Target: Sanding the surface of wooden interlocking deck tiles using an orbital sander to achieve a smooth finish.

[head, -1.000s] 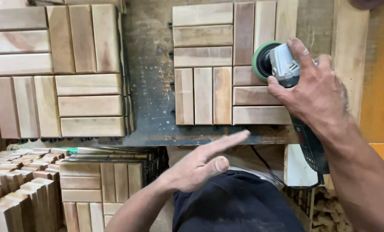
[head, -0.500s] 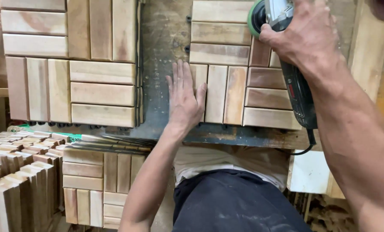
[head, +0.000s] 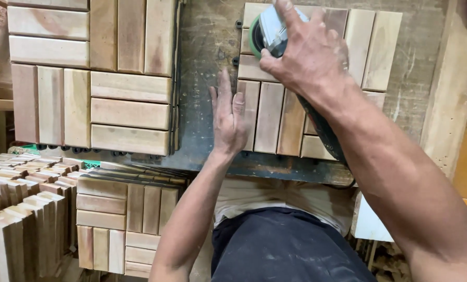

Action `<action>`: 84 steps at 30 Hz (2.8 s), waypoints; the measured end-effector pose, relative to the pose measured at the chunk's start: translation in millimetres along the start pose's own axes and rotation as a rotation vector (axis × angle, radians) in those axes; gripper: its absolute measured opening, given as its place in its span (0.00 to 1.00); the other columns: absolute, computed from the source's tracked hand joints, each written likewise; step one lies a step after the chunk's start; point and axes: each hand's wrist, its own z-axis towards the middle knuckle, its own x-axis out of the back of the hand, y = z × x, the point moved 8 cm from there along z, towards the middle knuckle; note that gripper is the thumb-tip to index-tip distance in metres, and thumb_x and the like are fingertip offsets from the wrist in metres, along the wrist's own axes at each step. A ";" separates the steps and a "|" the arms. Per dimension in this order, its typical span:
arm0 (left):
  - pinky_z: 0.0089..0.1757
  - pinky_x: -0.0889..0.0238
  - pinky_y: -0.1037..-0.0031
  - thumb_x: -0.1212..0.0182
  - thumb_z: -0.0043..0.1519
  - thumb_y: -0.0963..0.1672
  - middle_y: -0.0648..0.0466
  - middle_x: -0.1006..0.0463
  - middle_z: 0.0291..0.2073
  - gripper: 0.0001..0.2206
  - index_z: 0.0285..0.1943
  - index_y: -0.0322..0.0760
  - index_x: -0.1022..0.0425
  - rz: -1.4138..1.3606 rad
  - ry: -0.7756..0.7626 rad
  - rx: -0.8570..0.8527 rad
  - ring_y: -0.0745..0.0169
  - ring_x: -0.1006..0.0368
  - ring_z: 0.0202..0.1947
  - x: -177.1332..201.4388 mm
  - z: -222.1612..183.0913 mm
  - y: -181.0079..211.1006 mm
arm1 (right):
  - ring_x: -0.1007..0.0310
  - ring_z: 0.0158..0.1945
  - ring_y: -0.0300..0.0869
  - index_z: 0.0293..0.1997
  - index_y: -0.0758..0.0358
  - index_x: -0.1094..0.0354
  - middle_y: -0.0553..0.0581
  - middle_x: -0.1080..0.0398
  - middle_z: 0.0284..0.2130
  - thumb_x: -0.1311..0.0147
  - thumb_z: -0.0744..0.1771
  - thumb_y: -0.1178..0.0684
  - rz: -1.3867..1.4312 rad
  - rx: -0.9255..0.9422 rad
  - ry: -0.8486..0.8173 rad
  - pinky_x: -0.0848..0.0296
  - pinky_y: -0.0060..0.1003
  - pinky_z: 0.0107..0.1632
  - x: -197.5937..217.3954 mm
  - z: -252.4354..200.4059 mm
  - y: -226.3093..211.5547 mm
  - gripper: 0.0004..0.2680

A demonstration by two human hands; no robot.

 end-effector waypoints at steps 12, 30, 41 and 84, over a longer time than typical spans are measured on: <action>0.75 0.81 0.56 0.68 0.75 0.53 0.47 0.59 0.81 0.28 0.82 0.39 0.63 0.196 -0.110 -0.080 0.54 0.67 0.82 -19.9 12.3 -12.4 | 0.30 0.31 0.53 0.80 0.35 0.61 0.67 0.42 0.42 0.46 0.67 0.26 -0.035 -0.048 -0.138 0.18 0.50 0.28 -15.9 -70.0 46.7 0.33; 0.70 0.84 0.38 0.64 0.79 0.59 0.57 0.80 0.80 0.35 0.85 0.44 0.74 0.892 -0.392 -0.243 0.55 0.89 0.78 -70.9 100.9 24.5 | 0.30 0.44 0.68 0.81 0.40 0.54 0.74 0.38 0.44 0.46 0.69 0.35 0.047 -0.430 -0.049 0.24 0.66 0.43 19.2 -123.7 155.1 0.29; 0.69 0.96 0.53 0.76 0.73 0.61 0.56 0.75 0.81 0.34 0.84 0.46 0.73 0.907 -0.603 -0.302 0.55 0.84 0.79 -99.0 116.2 53.6 | 0.29 0.47 0.68 0.82 0.35 0.56 0.71 0.40 0.47 0.48 0.66 0.32 0.037 -0.485 -0.113 0.25 0.69 0.48 0.1 -168.8 150.7 0.32; 0.74 0.64 0.48 0.46 0.70 0.56 0.46 0.52 0.78 0.34 0.79 0.33 0.46 0.691 -0.044 -0.282 0.52 0.59 0.80 -22.3 -17.2 34.0 | 0.32 0.47 0.65 0.79 0.44 0.52 0.74 0.39 0.46 0.42 0.69 0.35 0.033 -0.143 0.005 0.28 0.62 0.45 19.5 24.5 17.9 0.29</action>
